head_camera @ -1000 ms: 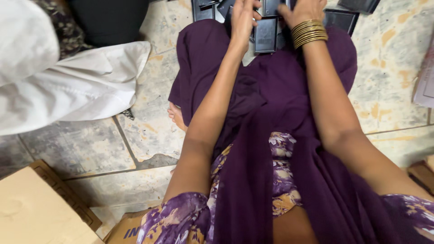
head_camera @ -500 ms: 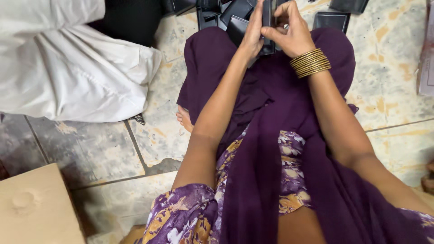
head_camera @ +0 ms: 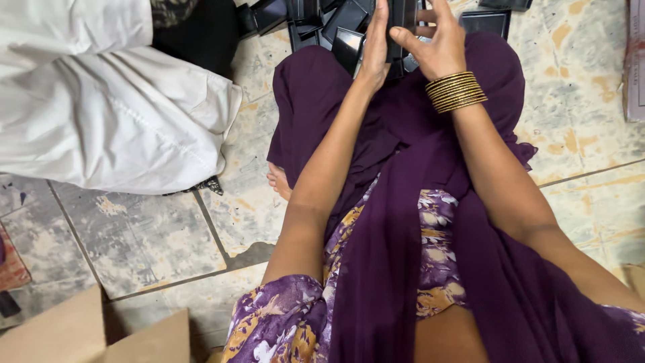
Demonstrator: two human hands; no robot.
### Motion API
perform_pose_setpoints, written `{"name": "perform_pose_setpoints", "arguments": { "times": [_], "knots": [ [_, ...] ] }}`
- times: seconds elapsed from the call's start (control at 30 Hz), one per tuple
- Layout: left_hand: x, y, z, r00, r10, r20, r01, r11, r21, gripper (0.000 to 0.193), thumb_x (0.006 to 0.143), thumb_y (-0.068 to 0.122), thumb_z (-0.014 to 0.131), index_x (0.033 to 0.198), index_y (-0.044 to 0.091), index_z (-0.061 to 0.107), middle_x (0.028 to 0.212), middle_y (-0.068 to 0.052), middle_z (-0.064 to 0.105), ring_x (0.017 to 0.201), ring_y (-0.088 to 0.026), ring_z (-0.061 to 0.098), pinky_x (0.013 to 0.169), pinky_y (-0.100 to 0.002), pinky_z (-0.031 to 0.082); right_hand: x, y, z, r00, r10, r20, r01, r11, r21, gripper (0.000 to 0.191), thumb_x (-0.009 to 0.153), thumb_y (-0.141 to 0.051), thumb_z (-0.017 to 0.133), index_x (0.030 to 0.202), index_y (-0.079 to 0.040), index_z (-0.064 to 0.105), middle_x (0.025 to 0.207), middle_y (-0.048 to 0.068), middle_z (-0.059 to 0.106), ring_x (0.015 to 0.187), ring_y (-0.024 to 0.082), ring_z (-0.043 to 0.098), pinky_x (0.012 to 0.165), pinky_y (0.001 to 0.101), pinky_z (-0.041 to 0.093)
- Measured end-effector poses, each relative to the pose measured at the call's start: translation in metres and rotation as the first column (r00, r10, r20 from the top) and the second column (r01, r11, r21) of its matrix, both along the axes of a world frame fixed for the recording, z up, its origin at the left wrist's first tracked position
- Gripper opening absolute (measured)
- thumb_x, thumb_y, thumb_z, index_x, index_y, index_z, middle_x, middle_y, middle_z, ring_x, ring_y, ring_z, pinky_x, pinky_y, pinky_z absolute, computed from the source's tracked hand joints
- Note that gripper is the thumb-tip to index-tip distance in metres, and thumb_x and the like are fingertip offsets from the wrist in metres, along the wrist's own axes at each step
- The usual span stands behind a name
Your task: The person sits on the floor and sorts through a pile of small black boxes, picking them up one at a time, opening and closing the lids, and placing them back onto the floor pile. A larger cardboard box sits nearby among the scattered boxes.
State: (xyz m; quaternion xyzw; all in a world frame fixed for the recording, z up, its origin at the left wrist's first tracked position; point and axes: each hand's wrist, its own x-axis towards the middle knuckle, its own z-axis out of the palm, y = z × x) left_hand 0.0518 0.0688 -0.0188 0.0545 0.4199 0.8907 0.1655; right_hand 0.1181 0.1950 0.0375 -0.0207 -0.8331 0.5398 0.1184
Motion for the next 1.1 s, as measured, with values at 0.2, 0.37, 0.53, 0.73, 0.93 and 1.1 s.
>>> {"name": "perform_pose_setpoints", "arguments": {
  "times": [0.2, 0.37, 0.53, 0.73, 0.93, 1.1],
  "knots": [
    [0.004, -0.004, -0.003, 0.998, -0.033, 0.048, 0.031, 0.999, 0.039, 0.066, 0.108, 0.051, 0.044, 0.149, 0.000, 0.043, 0.128, -0.017, 0.063, 0.106, -0.023, 0.069, 0.089, -0.037, 0.060, 0.000, -0.004, -0.001, 0.995, 0.100, 0.029, -0.102, 0.989, 0.105, 0.081, 0.096, -0.027, 0.093, 0.157, -0.007, 0.044, 0.130, 0.024, 0.068, 0.111, 0.030, 0.076, 0.086, 0.0368, 0.064],
    [0.003, -0.009, -0.006, 0.995, -0.065, 0.073, 0.043, 0.961, 0.274, 0.063, 0.113, 0.053, 0.042, 0.134, -0.005, 0.055, 0.117, -0.018, 0.064, 0.097, -0.026, 0.070, 0.083, -0.040, 0.059, 0.002, 0.000, -0.005, 0.859, 0.331, -0.390, -0.220, 0.928, 0.302, 0.085, 0.096, -0.008, 0.087, 0.157, 0.004, 0.029, 0.142, 0.037, 0.057, 0.126, 0.046, 0.060, 0.100, 0.0485, 0.053],
    [-0.008, -0.021, -0.008, 0.873, 0.412, -0.260, -0.471, 0.850, -0.234, 0.054, 0.114, 0.047, 0.042, 0.108, -0.001, 0.066, 0.100, -0.009, 0.071, 0.090, -0.018, 0.065, 0.082, -0.032, 0.051, 0.018, 0.001, 0.007, 0.995, 0.096, -0.034, -0.086, 0.972, 0.220, 0.061, 0.090, -0.014, 0.087, 0.144, -0.009, 0.058, 0.116, 0.015, 0.075, 0.102, 0.029, 0.073, 0.089, 0.0382, 0.059],
    [-0.006, -0.026, -0.012, 0.720, 0.421, -0.551, -0.694, 0.445, -0.566, 0.065, 0.108, 0.049, 0.045, 0.070, -0.001, 0.060, 0.058, -0.007, 0.059, 0.052, -0.017, 0.056, 0.056, -0.036, 0.043, 0.040, -0.016, 0.007, 0.972, 0.205, -0.113, -0.178, 0.961, 0.211, 0.041, 0.090, -0.006, 0.084, 0.126, -0.001, 0.064, 0.109, 0.018, 0.074, 0.100, 0.032, 0.073, 0.089, 0.0385, 0.056],
    [0.006, -0.008, -0.013, 0.882, 0.198, -0.428, -0.469, 0.468, -0.749, 0.070, 0.108, 0.055, 0.035, 0.070, 0.005, 0.064, 0.059, -0.007, 0.060, 0.057, -0.016, 0.059, 0.062, -0.034, 0.045, 0.063, 0.003, -0.040, 0.993, 0.090, 0.075, -0.082, 0.991, -0.101, 0.032, 0.094, -0.007, 0.082, 0.119, -0.001, 0.063, 0.107, 0.011, 0.077, 0.100, 0.020, 0.076, 0.088, 0.0311, 0.060],
    [0.003, -0.003, -0.021, 0.905, 0.214, -0.367, -0.363, 0.838, -0.407, 0.065, 0.108, 0.063, 0.026, 0.118, 0.009, 0.061, 0.103, -0.005, 0.063, 0.079, -0.015, 0.058, 0.071, -0.031, 0.044, 0.077, 0.118, -0.018, 0.975, -0.092, 0.205, 0.161, 0.923, -0.351, 0.050, 0.095, -0.009, 0.081, 0.139, -0.004, 0.056, 0.098, 0.003, 0.073, 0.083, 0.009, 0.067, 0.078, 0.0245, 0.058]
  ]
}}
